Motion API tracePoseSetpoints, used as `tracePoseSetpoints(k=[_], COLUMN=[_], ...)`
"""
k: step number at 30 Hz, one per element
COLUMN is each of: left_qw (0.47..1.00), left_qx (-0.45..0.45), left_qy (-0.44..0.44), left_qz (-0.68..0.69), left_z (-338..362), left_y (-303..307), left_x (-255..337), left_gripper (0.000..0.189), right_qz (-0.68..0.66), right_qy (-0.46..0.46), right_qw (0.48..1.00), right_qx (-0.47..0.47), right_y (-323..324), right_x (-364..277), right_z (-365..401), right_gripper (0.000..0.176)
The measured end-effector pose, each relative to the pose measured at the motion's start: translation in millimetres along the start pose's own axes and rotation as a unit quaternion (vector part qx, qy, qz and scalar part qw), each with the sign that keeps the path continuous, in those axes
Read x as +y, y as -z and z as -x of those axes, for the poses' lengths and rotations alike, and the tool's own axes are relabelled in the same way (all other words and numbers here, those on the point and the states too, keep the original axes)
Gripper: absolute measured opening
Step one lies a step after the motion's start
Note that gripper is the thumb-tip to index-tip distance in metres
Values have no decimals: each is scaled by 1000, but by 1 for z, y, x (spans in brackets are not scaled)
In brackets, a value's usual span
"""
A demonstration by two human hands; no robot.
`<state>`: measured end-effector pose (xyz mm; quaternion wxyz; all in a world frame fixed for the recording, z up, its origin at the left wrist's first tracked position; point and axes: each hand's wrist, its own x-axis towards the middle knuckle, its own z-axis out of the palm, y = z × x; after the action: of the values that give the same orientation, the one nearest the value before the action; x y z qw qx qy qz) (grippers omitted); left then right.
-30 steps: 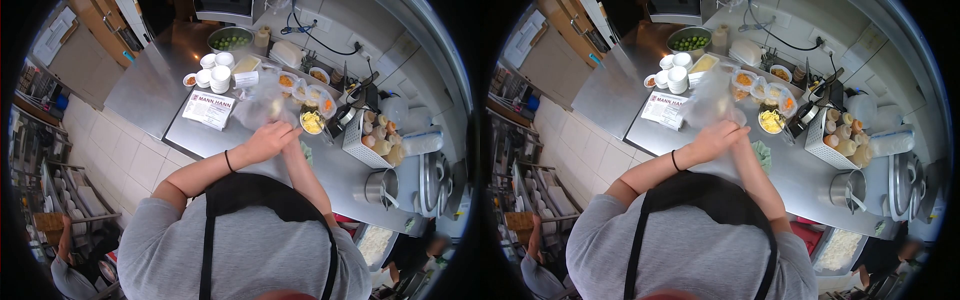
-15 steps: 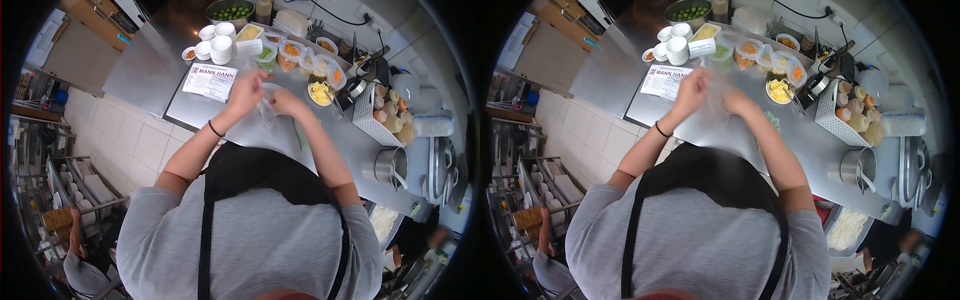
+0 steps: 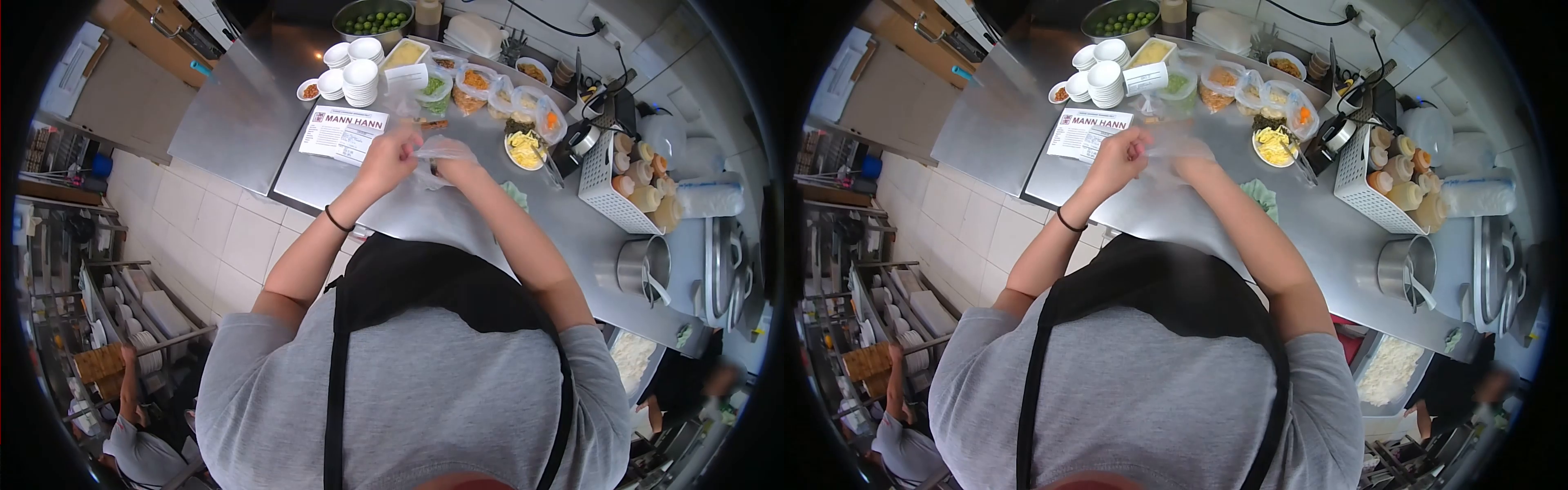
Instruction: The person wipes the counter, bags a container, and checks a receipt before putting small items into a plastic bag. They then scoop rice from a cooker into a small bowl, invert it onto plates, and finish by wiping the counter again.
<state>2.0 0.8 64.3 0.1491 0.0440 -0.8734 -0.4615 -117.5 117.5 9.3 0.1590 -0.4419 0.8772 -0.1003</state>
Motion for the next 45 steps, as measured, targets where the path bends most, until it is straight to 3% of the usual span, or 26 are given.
tracePoseSetpoints(k=[2,7,11,14,17,19,26,28,29,32,34,37,41,43,45], left_qw=[1000,999,1000,1000,999,999,998,998,998,998,998,998,998,998,996], left_qx=[-23,-28,-3,11,33,35,39,43,46,46,43,41,38,49,61], left_qy=[15,15,2,-8,-35,-37,-41,-41,-40,-48,-42,-40,-42,-48,-57], left_qz=[13,23,18,22,5,4,-10,-5,-1,1,1,-10,-12,-15,-19], left_z=[7,9,2,0,-1,-1,1,0,-1,-4,-7,-2,0,-4,-6], left_y=[-3,-11,-10,-13,-15,-15,-18,-17,-16,-14,-15,-17,-18,-20,-20], left_x=[-6,-13,-9,-3,5,4,-1,-3,-3,1,1,2,-3,-3,-1], left_gripper=[21,20,19,21,23,24,22,21,20,20,19,19,18,17,17], right_qz=[27,-3,28,-24,-16,-110,-14,14,15,-15,-81,-92,-62,29,31], right_qy=[-3,15,55,-10,8,26,87,-6,-5,29,32,41,-13,10,32], right_qw=[999,997,998,999,1000,993,995,994,994,995,996,995,998,996,991], right_qx=[-28,75,28,-33,2,42,55,-110,-109,-96,-20,5,-25,85,125], right_y=[-2,-18,5,15,-5,-7,-1,6,6,1,-4,-9,-3,-21,-47], right_x=[1,3,-1,-12,-7,-11,-8,-9,-9,-7,-10,-10,-13,3,21], right_z=[-1,6,10,14,11,16,24,17,17,19,24,20,27,15,-6], right_gripper=[20,20,20,21,25,27,32,34,34,34,32,29,26,22,22])
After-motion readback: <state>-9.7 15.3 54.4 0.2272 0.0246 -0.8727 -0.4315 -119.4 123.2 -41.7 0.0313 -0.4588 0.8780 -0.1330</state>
